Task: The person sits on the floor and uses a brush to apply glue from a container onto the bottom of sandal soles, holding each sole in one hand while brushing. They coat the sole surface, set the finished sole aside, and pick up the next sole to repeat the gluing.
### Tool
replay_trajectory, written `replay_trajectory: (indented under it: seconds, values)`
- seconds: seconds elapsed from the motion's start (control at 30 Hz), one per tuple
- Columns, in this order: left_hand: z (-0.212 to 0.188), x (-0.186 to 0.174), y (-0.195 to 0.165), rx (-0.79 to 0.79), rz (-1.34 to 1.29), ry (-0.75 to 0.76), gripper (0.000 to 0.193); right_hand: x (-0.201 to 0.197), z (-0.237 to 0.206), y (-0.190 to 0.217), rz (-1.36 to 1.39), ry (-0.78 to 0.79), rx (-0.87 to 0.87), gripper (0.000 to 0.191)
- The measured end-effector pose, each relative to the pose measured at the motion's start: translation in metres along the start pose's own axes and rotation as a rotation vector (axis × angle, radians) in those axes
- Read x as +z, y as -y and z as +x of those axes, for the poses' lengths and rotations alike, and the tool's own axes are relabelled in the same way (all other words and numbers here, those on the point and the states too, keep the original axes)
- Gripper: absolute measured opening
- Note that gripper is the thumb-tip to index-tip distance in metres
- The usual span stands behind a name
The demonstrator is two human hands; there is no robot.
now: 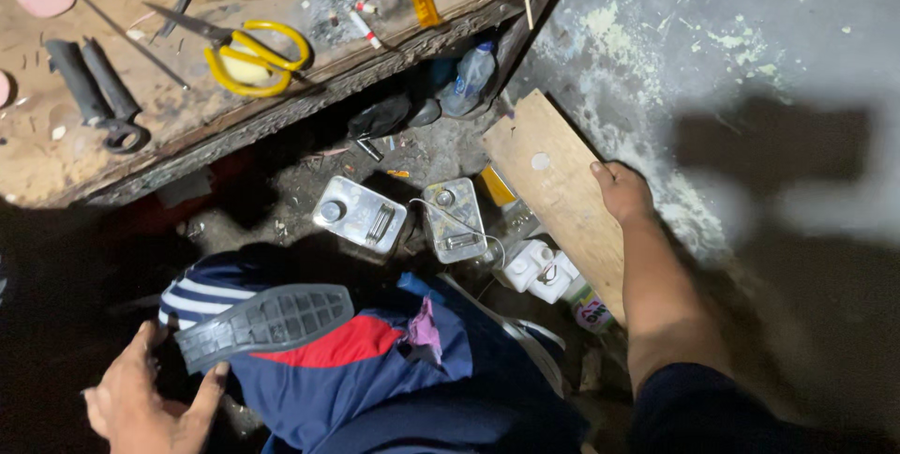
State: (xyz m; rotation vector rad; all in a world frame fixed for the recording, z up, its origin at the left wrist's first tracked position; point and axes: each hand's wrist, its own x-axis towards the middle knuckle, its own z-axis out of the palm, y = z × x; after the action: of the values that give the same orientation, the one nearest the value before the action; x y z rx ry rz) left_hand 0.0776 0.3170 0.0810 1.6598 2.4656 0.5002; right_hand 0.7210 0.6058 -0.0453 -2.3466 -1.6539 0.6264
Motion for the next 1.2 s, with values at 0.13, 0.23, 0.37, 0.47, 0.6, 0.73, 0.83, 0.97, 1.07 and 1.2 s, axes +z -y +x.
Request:
replay_trajectory:
  seconds: [0.13, 0.23, 0.37, 0.47, 0.6, 0.73, 0.83, 0.97, 1.07, 1.2]
  values:
    - [0.017, 0.007, -0.020, 0.156, -0.038, -0.055, 0.098, 0.002, 0.023, -0.024, 0.030, -0.026, 0.042, 0.051]
    - [0.028, 0.009, -0.032, 0.179, -0.001, 0.017, 0.093, 0.002, 0.038, -0.034, 0.100, -0.005, 0.077, 0.051]
    - [0.039, 0.020, -0.045, 0.124, 0.027, 0.101, 0.093, -0.002, 0.057, -0.042, 0.137, -0.017, 0.052, 0.050]
    - [0.044, 0.024, -0.049, -0.023, -0.008, 0.242, 0.079, -0.004, 0.067, -0.047, 0.155, -0.004, 0.046, 0.051]
    - [0.044, 0.036, -0.052, 0.064, 0.075, 0.210, 0.078, -0.004, 0.075, -0.053, 0.170, 0.029, 0.073, 0.051]
    - [0.029, 0.048, -0.048, 0.126, 0.028, 0.071, 0.082, -0.001, 0.080, -0.060, 0.181, 0.020, 0.058, 0.047]
    - [0.021, 0.057, -0.037, 0.033, -0.060, 0.118, 0.082, 0.001, 0.084, -0.067, 0.117, -0.017, 0.017, 0.044]
    - [0.030, 0.069, -0.015, -0.011, 0.027, 0.232, 0.089, 0.006, 0.085, -0.079, 0.135, -0.076, 0.028, 0.048]
    - [0.022, 0.078, -0.010, -0.019, -0.020, 0.182, 0.094, 0.011, 0.081, -0.084, 0.146, -0.137, 0.035, 0.050]
    - [0.008, 0.075, -0.009, -0.054, -0.103, 0.145, 0.098, 0.016, 0.070, -0.081, 0.070, -0.135, 0.163, 0.048]
